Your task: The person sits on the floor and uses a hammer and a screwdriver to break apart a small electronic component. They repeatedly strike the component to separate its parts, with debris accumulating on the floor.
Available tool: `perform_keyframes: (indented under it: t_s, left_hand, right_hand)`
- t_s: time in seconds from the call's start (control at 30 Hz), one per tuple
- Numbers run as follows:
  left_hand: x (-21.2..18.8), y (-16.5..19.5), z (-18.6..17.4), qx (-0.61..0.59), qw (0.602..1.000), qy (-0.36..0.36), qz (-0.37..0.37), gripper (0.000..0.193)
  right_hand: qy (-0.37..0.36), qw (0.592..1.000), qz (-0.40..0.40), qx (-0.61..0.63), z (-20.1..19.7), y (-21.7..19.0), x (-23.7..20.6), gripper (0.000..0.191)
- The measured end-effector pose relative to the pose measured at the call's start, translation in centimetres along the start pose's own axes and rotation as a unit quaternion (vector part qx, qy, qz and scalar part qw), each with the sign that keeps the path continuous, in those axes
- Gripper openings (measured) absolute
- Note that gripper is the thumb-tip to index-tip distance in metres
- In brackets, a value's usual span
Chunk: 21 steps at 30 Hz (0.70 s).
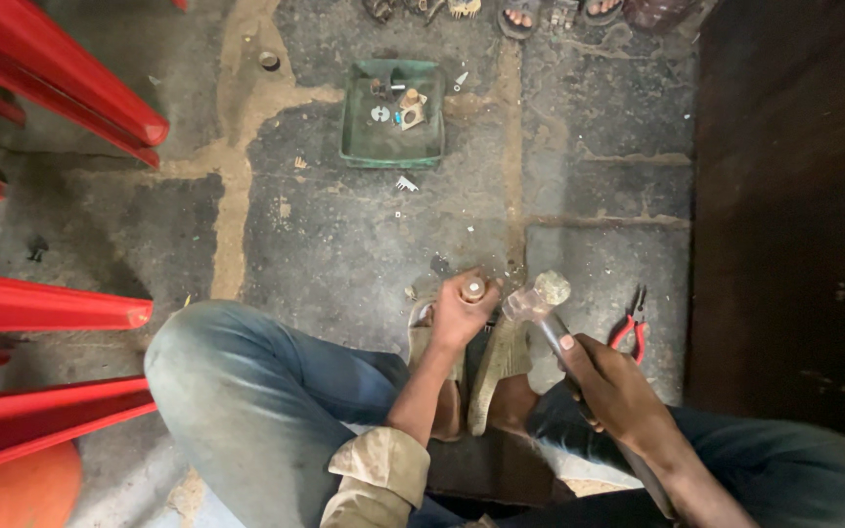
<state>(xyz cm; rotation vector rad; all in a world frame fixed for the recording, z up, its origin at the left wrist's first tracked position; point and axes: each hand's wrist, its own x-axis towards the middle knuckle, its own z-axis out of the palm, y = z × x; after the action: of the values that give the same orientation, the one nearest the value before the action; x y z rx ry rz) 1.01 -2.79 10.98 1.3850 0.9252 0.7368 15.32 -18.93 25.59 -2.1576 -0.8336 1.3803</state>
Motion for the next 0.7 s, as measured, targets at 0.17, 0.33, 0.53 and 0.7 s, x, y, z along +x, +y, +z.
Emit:
perform_keyframes:
  t_s: [0.17,0.33,0.53,0.7]
  left_hand:
    - [-0.1,0.3,-0.2,0.016,1.000,0.001,0.008,0.027]
    - [-0.2,1.1,-0.4,0.025,1.000,-0.002,-0.006,0.022]
    - [-0.2,1.4,-0.1,0.021,1.000,0.005,-0.010,0.025]
    - [-0.3,1.1,0.1,-0.020,0.999,0.025,-0.026,0.020]
  right_hand:
    - [0.012,1.000,-0.017,0.008,0.1,0.0,-0.1,0.059]
    - [0.001,1.000,-0.013,-0.024,0.2,0.6,0.4,0.062]
    - [0.001,0.999,-0.017,-0.037,0.3,1.1,0.6,0.062]
    - [-0.002,0.999,-0.007,-0.035,0.6,1.0,0.6,0.058]
